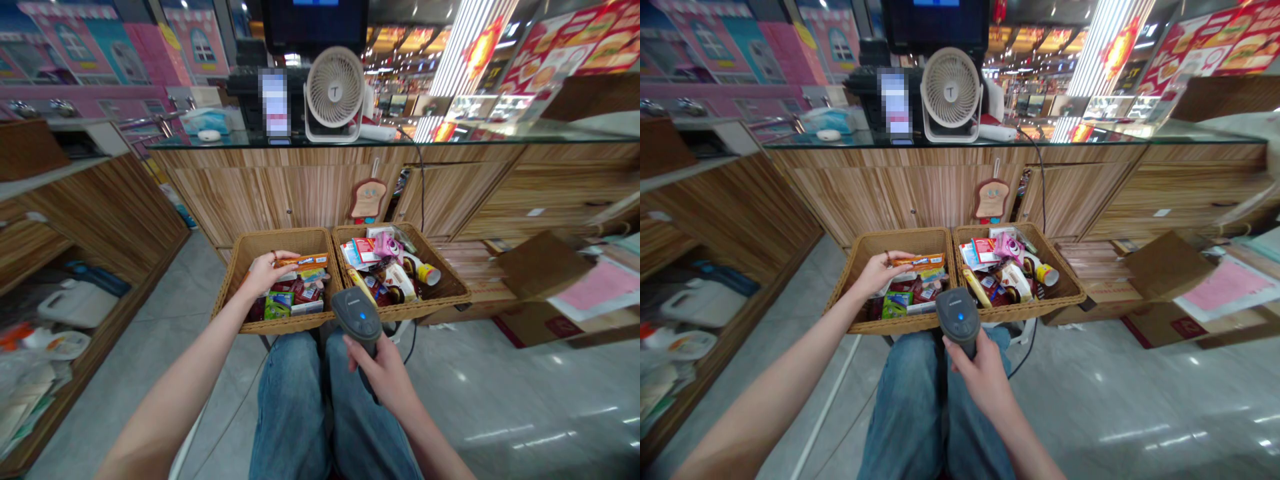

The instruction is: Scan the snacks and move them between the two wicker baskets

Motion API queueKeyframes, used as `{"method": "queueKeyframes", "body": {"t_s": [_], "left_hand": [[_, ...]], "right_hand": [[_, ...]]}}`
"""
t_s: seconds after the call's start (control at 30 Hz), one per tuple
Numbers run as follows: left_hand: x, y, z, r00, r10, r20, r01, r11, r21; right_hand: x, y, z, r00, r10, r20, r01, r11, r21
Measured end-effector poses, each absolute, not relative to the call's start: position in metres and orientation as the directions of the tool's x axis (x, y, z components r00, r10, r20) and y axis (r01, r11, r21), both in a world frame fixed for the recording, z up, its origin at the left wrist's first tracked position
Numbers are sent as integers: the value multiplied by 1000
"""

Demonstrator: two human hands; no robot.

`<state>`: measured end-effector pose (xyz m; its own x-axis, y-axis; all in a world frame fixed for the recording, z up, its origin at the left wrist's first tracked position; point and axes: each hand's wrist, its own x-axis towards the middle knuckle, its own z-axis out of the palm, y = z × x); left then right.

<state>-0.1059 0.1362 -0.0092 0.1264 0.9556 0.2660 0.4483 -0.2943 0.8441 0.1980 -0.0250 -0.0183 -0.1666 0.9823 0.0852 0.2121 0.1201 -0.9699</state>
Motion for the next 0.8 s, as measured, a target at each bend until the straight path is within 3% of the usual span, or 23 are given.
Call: {"method": "queueKeyframes", "body": {"t_s": [0.53, 0.8], "left_hand": [[-104, 133, -5, 130, 956, 263, 486, -293, 823], [-83, 138, 24, 179, 883, 433, 727, -415, 546]], "right_hand": [[199, -28, -9, -149, 986, 81, 206, 111, -972], [219, -38, -13, -154, 985, 81, 227, 115, -967]]}}
